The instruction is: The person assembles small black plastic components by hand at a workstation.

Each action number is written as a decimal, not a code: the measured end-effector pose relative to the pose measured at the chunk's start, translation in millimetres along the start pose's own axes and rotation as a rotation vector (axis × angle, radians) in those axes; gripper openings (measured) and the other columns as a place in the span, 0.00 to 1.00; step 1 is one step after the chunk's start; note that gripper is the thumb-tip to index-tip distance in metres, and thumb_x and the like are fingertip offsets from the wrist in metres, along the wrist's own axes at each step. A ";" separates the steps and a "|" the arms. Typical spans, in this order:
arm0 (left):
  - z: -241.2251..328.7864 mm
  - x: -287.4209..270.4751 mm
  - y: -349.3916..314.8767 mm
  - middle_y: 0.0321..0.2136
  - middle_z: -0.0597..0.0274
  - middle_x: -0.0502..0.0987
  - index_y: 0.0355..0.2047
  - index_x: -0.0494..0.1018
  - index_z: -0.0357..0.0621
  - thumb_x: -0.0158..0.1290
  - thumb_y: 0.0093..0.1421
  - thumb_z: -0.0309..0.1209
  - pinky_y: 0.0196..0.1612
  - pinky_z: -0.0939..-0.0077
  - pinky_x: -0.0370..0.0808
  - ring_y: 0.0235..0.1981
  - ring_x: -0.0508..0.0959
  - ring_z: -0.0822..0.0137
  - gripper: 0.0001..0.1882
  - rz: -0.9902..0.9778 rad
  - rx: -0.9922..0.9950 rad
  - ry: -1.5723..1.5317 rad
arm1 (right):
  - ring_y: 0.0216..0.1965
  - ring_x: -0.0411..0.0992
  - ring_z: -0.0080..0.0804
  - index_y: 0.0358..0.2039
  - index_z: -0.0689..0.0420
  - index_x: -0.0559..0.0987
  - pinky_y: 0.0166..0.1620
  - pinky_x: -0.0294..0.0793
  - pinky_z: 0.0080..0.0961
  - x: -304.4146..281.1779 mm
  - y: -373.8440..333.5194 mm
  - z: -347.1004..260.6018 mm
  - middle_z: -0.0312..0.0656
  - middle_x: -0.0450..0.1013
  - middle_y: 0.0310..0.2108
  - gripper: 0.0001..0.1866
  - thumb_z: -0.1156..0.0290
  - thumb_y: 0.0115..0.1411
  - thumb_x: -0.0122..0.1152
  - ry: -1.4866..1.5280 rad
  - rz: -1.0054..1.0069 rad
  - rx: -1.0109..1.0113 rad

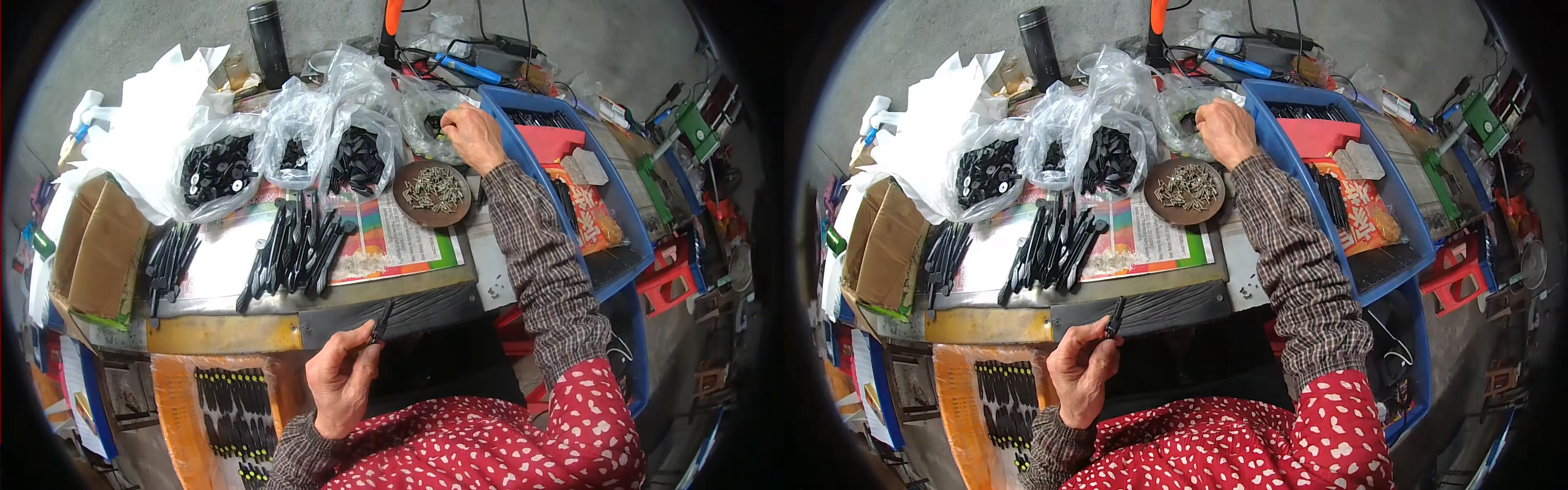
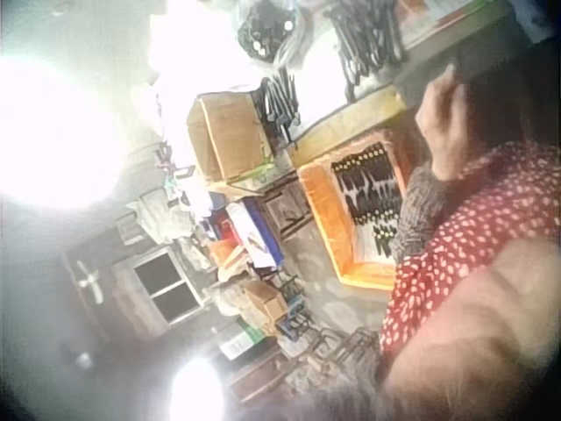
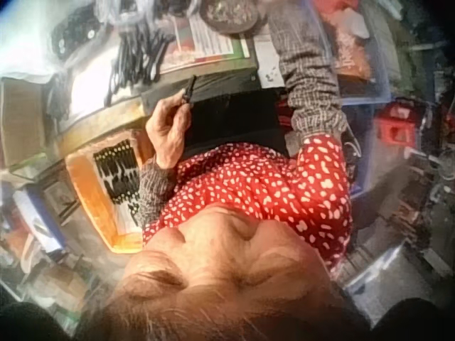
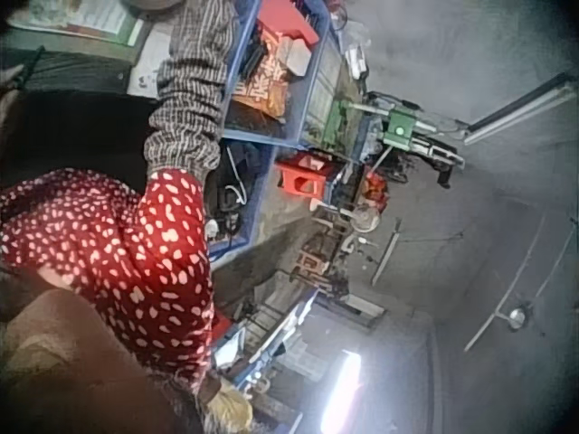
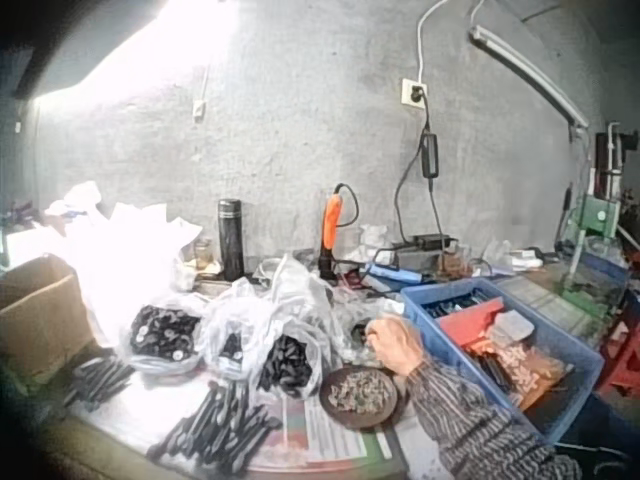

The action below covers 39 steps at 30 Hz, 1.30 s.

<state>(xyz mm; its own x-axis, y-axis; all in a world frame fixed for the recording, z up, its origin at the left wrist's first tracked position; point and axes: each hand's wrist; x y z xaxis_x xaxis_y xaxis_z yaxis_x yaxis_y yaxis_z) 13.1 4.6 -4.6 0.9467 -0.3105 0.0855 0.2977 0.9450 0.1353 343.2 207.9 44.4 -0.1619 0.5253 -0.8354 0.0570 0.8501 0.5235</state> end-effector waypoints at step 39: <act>3.1 -2.8 0.8 0.30 0.58 0.77 0.46 0.70 0.35 0.51 0.61 0.21 0.19 0.88 0.61 0.19 0.67 0.80 0.12 0.011 -0.091 -0.181 | 0.32 0.74 0.51 0.27 0.64 0.78 0.37 0.73 0.44 45.9 24.0 24.3 0.54 0.75 0.28 0.11 0.69 0.50 0.53 0.062 0.089 0.022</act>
<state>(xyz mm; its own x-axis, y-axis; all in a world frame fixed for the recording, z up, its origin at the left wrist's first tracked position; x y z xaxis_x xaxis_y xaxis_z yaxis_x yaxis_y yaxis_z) 10.4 6.0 -1.7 0.9149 -0.3055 0.2638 0.3048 0.9514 0.0446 361.1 253.3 14.6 -0.2154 0.5962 -0.7734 0.0952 0.8010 0.5910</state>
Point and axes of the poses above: each hand's wrist, its own y-axis towards the middle knuckle, its own x-axis out of the palm, z = x × y
